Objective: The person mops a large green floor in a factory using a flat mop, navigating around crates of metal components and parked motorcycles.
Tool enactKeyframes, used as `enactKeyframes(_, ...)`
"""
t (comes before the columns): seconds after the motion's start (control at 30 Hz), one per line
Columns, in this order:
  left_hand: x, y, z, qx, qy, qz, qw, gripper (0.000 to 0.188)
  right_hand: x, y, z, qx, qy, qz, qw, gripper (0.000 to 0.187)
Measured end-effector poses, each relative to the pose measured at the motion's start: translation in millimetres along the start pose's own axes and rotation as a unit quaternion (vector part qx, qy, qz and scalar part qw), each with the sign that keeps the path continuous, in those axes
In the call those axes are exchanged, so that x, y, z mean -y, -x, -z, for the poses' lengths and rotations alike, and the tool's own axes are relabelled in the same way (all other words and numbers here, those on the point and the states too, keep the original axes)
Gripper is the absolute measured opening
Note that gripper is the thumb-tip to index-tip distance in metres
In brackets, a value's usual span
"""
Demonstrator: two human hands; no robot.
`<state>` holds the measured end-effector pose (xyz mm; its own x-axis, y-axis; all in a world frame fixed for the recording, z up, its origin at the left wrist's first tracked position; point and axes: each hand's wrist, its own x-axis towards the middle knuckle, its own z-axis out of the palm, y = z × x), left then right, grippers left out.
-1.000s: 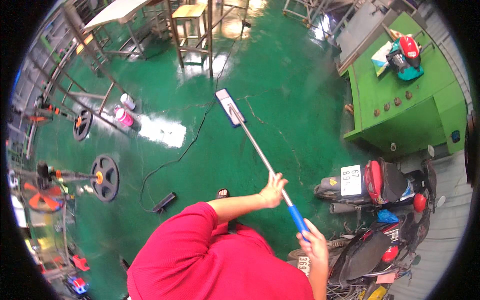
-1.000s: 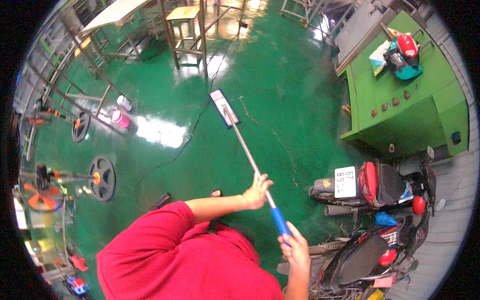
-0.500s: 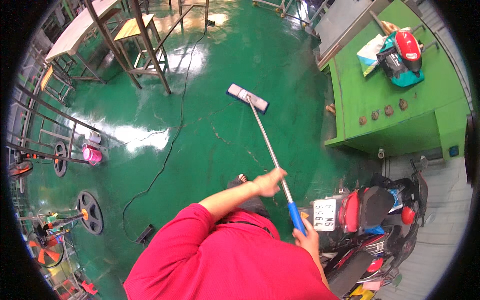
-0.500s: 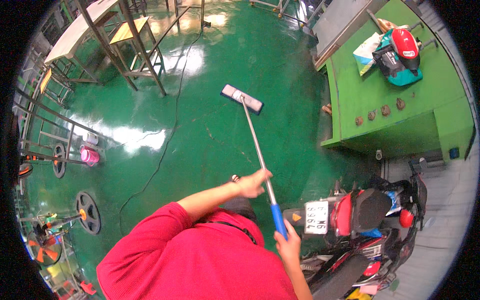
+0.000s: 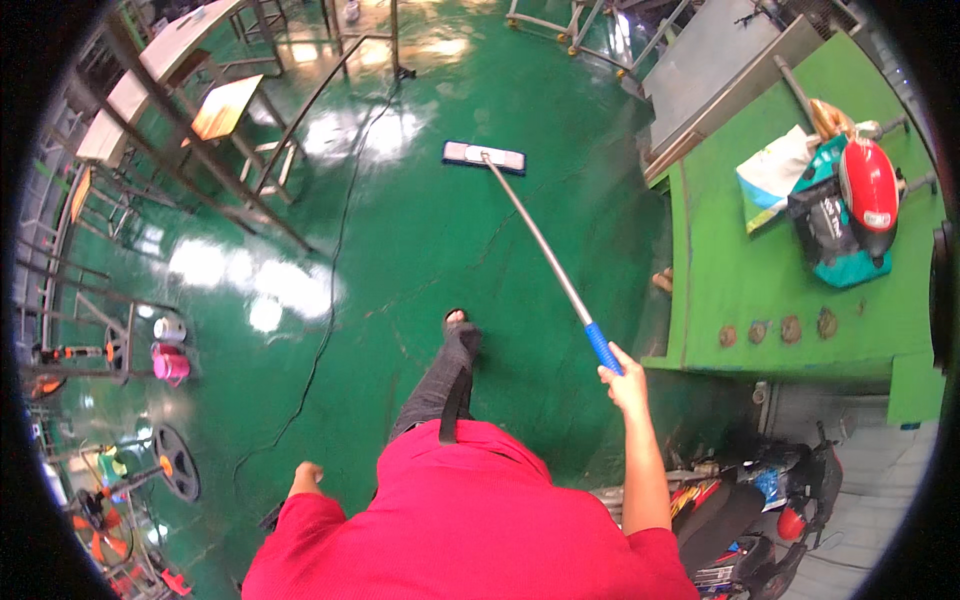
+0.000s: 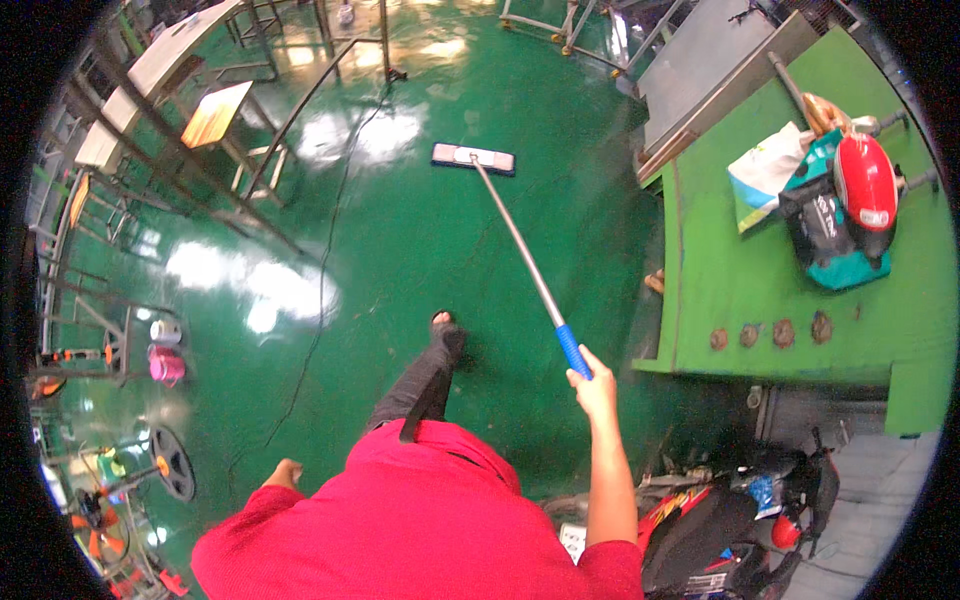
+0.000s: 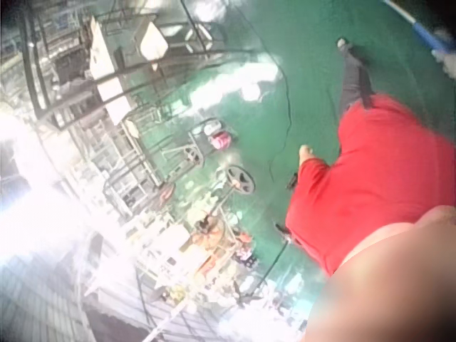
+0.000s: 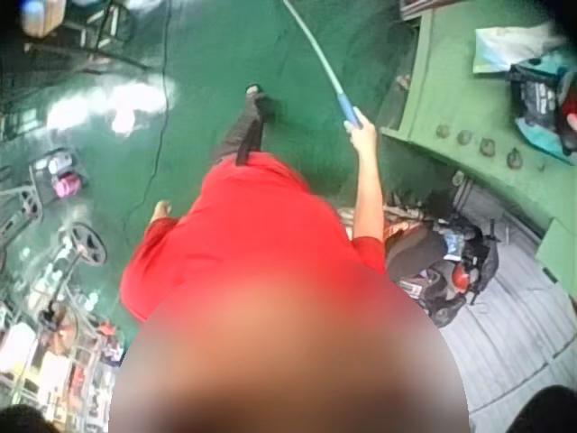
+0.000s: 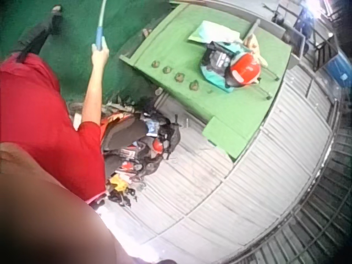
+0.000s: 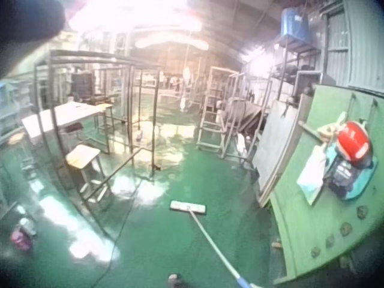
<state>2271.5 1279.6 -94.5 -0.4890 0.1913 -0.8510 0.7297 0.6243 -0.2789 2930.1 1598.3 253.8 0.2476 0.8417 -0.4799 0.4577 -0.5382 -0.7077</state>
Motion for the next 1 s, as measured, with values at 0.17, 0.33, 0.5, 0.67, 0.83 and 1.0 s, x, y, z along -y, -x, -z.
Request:
enactKeyframes(0.17,-226,30,160,-0.021,-0.051,-0.141,0.988,0.03,16,-75,-7,-0.036,-0.017,-0.019,0.999,0.054)
enactKeyframes(0.33,-482,152,411,-0.219,0.117,-0.355,0.901,0.033,81,-149,-13,-0.026,-0.02,-0.058,0.998,0.053)
enactKeyframes(0.5,-705,240,569,-0.292,0.223,-0.575,0.731,0.024,152,-236,-3,-0.008,-0.047,-0.079,0.996,0.052)
enactKeyframes(0.67,-823,257,576,-0.253,0.175,-0.681,0.664,0.017,217,-377,22,-0.01,-0.088,-0.068,0.994,0.054)
enactKeyframes(0.83,-814,216,571,-0.09,0.176,-0.559,0.806,0.026,381,-493,73,0.057,-0.174,0.083,0.98,0.044)
enactKeyframes(1.0,-841,195,680,-0.193,0.33,-0.455,0.804,0.03,588,-555,104,0.134,-0.148,0.373,0.906,0.033)
